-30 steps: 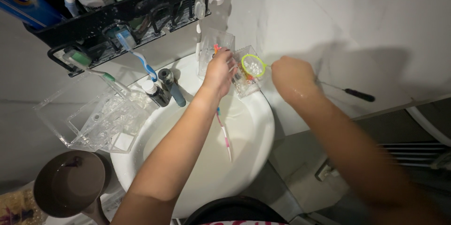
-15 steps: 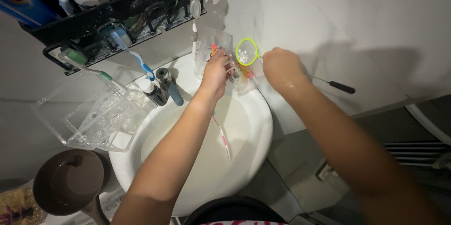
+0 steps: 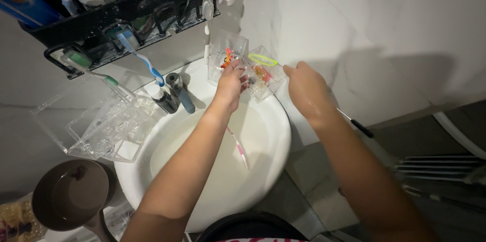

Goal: The person washes small beads in a sink using a small net and a toothbrush, then transfers them into clear plastic containers. They also rinse a small pan and handle bubble wrap packaging.

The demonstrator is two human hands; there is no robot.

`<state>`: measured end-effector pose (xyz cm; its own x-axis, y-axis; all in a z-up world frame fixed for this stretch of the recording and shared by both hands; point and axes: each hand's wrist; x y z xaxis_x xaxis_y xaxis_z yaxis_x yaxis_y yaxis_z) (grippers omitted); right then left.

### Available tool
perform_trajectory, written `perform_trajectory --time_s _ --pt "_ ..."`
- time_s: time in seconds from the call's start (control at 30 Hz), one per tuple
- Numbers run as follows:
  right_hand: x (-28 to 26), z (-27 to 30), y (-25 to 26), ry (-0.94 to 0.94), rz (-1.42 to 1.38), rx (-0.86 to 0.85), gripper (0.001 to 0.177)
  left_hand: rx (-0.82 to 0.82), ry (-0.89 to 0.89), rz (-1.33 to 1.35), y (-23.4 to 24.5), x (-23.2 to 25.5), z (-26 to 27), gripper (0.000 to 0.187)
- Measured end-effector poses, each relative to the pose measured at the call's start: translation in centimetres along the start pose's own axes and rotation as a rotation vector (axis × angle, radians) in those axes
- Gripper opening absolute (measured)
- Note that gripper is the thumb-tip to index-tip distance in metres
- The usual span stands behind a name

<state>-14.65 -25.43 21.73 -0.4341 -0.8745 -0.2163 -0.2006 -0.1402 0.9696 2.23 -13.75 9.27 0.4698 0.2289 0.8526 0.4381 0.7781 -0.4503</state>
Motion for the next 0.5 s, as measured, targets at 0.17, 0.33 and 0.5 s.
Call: perform_trajectory --time_s 0.17,0.33,0.5 --pt "0.7 1.1 -0.3 0.064 -0.05 0.055 0.04 0.02 0.008 -0.063 -0.6 0.2 1.1 0.06" --pt "1.8 3.9 -1.9 0.118 -0.375 0.066 0.048 -0.054 0.035 0.027 -1.7 1.0 3.9 0.066" --pt "1.4 7.7 -5.7 0.178 -0.721 -0.133 0.04 -0.033 0.004 -0.029 0.8 0.0 6.4 0.045"
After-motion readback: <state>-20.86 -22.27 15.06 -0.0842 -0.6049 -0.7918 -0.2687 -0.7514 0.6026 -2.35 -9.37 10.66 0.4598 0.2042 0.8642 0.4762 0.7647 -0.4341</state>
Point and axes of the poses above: each hand's wrist, its own z-axis away from the middle knuckle, its own y-axis out of the back of the hand, x = y × z, and after that the axes turned 2 degrees about -x, right-handed
